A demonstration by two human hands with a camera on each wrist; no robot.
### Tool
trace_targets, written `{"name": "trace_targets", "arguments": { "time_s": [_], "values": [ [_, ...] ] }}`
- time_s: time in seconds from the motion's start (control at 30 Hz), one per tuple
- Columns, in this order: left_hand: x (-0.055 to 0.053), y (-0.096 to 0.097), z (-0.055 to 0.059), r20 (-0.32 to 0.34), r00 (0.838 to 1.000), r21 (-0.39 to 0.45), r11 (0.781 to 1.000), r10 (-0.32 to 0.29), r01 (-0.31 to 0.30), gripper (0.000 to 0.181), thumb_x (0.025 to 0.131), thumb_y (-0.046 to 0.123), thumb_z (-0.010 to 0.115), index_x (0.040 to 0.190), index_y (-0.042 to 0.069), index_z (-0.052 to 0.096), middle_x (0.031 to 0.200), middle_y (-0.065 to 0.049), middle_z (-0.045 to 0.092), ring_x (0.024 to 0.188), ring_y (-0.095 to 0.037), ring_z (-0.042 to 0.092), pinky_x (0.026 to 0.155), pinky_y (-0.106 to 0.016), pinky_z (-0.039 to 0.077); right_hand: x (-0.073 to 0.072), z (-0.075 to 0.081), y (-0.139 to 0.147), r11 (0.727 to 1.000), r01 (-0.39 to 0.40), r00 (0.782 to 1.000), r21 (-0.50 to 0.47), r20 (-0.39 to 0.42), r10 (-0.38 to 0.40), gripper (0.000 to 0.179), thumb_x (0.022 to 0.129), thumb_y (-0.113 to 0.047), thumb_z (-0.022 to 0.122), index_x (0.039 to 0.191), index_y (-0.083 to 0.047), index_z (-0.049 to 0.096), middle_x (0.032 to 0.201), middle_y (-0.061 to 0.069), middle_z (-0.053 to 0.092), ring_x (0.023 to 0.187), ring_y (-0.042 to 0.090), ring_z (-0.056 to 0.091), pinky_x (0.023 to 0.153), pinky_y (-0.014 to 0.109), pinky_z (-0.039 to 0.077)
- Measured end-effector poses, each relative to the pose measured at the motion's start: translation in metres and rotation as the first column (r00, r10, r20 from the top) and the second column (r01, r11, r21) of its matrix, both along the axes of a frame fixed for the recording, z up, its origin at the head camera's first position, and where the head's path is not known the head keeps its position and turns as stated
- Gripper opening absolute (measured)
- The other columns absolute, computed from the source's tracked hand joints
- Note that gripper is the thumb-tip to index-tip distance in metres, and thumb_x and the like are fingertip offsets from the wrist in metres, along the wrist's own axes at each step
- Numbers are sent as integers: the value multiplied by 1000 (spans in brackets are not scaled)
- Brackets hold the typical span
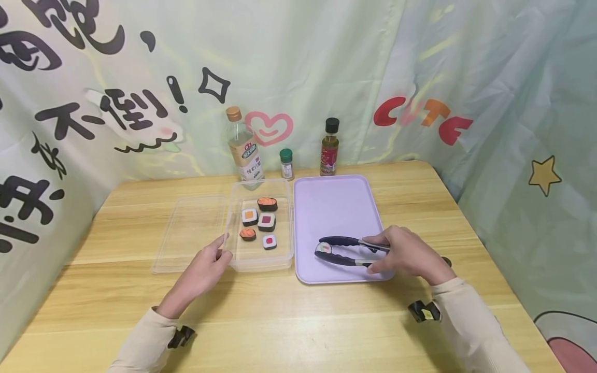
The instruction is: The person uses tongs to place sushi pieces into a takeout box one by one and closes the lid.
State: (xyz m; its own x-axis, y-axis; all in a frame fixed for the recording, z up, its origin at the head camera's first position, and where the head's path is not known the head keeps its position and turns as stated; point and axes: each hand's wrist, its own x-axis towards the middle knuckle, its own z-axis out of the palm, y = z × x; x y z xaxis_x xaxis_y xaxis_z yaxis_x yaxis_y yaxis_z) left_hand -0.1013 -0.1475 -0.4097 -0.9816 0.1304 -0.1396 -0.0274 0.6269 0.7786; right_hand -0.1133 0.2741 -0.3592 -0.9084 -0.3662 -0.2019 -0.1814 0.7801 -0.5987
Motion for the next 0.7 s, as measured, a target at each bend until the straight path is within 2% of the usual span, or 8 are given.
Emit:
{"name": "trace_targets", "arguments": {
  "time_s": [0.1,0.27,0.5,0.7],
  "values": [
    [0,0,0,-1,1000,-3,1000,-2,2,61,100,13,44,157,-1,30,58,2,40,46,-11,30,42,-23,23,-1,3,0,1000,6,1000,2,1,-6,69,67,-26,94,127,-1,70,68,-7,42,60,10,32,51,27,31],
    [-1,0,0,-3,1000,-11,1000,0,0,61,100,13,44,157,-1,31,58,2,41,46,-11,30,42,-23,23,-4,9,-1,1000,19,1000,9,7,-19,70,67,-27,94,128,-2,70,72,-4,50,63,13,37,51,26,33],
    [-1,0,0,3,1000,-26,1000,6,-6,62,100,15,44,157,-2,30,59,2,41,47,-11,31,42,-23,24,-8,20,0,1000,12,1000,20,-14,-12,70,69,-26,93,129,1,68,65,-5,33,56,11,33,49,26,32],
    [-1,-1,-1,1,1000,-31,1000,4,-4,62,99,15,44,157,-4,30,58,2,40,47,-11,30,42,-23,23,-14,30,-1,1000,0,999,23,-41,1,69,69,-22,93,129,1,68,62,-7,33,54,9,31,49,26,31]
  ]
}}
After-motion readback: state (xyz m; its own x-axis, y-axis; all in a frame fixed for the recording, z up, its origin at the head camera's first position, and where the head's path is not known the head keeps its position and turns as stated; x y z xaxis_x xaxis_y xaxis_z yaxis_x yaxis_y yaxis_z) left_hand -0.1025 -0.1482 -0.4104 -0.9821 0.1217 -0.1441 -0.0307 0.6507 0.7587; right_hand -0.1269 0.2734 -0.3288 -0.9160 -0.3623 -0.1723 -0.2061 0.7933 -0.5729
